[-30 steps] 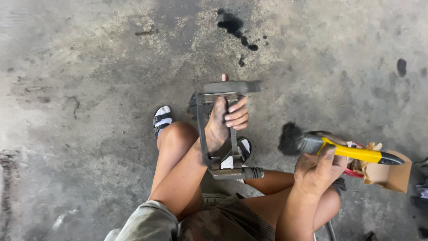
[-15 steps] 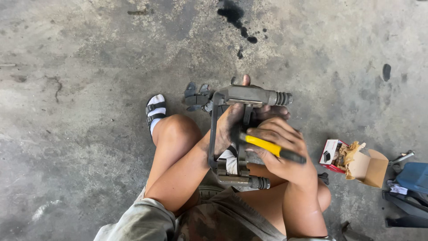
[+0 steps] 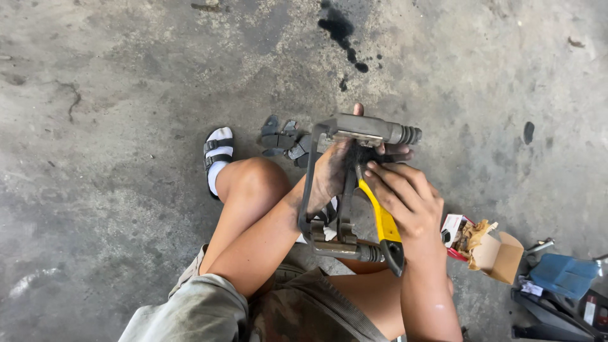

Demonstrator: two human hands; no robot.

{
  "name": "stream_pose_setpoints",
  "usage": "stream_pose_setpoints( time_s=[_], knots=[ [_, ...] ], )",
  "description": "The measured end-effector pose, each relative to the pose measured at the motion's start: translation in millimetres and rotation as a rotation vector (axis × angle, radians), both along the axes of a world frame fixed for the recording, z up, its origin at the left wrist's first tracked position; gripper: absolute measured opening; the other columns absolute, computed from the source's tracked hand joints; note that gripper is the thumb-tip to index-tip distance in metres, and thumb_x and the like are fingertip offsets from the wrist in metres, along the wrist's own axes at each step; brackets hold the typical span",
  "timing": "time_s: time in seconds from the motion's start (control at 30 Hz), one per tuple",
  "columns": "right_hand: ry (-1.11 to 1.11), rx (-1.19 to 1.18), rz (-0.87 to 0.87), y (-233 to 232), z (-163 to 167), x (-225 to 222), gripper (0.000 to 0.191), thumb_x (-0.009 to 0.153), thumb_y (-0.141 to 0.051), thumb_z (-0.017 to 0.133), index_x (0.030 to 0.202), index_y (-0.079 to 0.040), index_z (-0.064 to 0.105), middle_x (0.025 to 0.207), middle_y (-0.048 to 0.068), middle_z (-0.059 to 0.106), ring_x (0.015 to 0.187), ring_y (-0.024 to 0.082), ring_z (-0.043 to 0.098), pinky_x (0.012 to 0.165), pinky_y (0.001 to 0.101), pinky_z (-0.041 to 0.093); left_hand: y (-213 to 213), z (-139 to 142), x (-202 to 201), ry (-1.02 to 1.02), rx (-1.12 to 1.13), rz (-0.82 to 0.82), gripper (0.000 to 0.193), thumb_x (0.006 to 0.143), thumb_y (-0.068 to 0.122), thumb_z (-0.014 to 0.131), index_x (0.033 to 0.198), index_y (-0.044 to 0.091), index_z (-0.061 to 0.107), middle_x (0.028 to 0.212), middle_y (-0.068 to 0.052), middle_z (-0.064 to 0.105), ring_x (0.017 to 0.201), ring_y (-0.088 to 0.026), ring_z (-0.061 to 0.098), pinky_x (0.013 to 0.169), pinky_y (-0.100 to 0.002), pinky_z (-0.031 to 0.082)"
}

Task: The person sits on the workshop floor cleaning a dirty brake caliper. They first work on the caliper by hand, then use a yellow-handled brush to scrub brake dust off the caliper and brake pads, turning the caliper over to reach different sides, and finish by wiping the caliper surfaces with their fingers.

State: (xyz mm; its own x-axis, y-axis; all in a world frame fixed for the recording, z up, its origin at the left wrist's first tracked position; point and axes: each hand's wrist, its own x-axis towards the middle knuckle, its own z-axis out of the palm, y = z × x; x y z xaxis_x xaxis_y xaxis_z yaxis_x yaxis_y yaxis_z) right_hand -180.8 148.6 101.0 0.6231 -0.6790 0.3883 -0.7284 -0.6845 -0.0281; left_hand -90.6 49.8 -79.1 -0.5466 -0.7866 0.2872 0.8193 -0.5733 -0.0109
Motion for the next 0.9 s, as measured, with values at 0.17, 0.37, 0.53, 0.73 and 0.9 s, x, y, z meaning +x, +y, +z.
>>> stream_pose_setpoints(
  time_s=[0.17,0.37,0.53,0.73,0.9],
  knots=[
    [-0.030,0.082,0.022,2.5,-4.1,-0.1,0.029,0.082,-0.017,0.073,0.109,-0.007,0.073,0.115,0.002,0.072,0.106,0.022,0.068,0.083,0.0379,0.061,5.1,-3.8,1.2,0.007,-0.241,0.179,0.094,0.091,0.054,0.076,0.165,0.020,0.029,0.148,-0.022,0.058,0.138,-0.044,0.056,0.123,-0.059,0.042],
    [0.033,0.183,0.032,5.8,-4.5,8.3,0.037,0.072,-0.009,0.071,0.108,-0.006,0.076,0.112,0.003,0.074,0.102,0.023,0.069,0.068,0.0347,0.058,-1.7,-5.3,-0.2,0.050,-0.231,0.167,0.097,0.086,0.053,0.081,0.164,0.023,0.030,0.147,-0.021,0.057,0.138,-0.040,0.056,0.121,-0.058,0.043],
    [0.022,0.007,-0.048,-1.8,-1.3,16.0,0.034,0.079,-0.005,0.072,0.112,-0.008,0.076,0.117,0.004,0.074,0.107,0.023,0.069,0.071,0.0342,0.059,-1.8,-9.5,-1.2,-0.010,-0.174,0.205,0.092,0.087,0.059,0.078,0.162,0.032,0.030,0.139,-0.024,0.061,0.129,-0.040,0.061,0.115,-0.054,0.047],
    [-0.044,0.034,0.058,-6.9,-1.9,13.8,0.038,0.069,-0.003,0.078,0.107,-0.006,0.076,0.113,0.005,0.074,0.101,0.023,0.070,0.076,0.0353,0.061,-4.8,-9.3,4.8,0.055,-0.007,-0.026,0.084,0.109,0.054,0.070,0.150,-0.010,0.034,0.135,-0.040,0.058,0.128,-0.048,0.060,0.117,-0.055,0.048],
    [-0.051,0.052,0.042,-5.8,-9.2,11.8,0.035,0.072,-0.008,0.085,0.106,-0.010,0.077,0.111,0.002,0.074,0.098,0.021,0.071,0.080,0.0355,0.063,10.5,0.2,11.4,0.089,-0.207,0.200,0.079,0.090,0.046,0.076,0.158,0.036,0.037,0.140,-0.018,0.063,0.127,-0.041,0.062,0.113,-0.056,0.048]
  ],
)
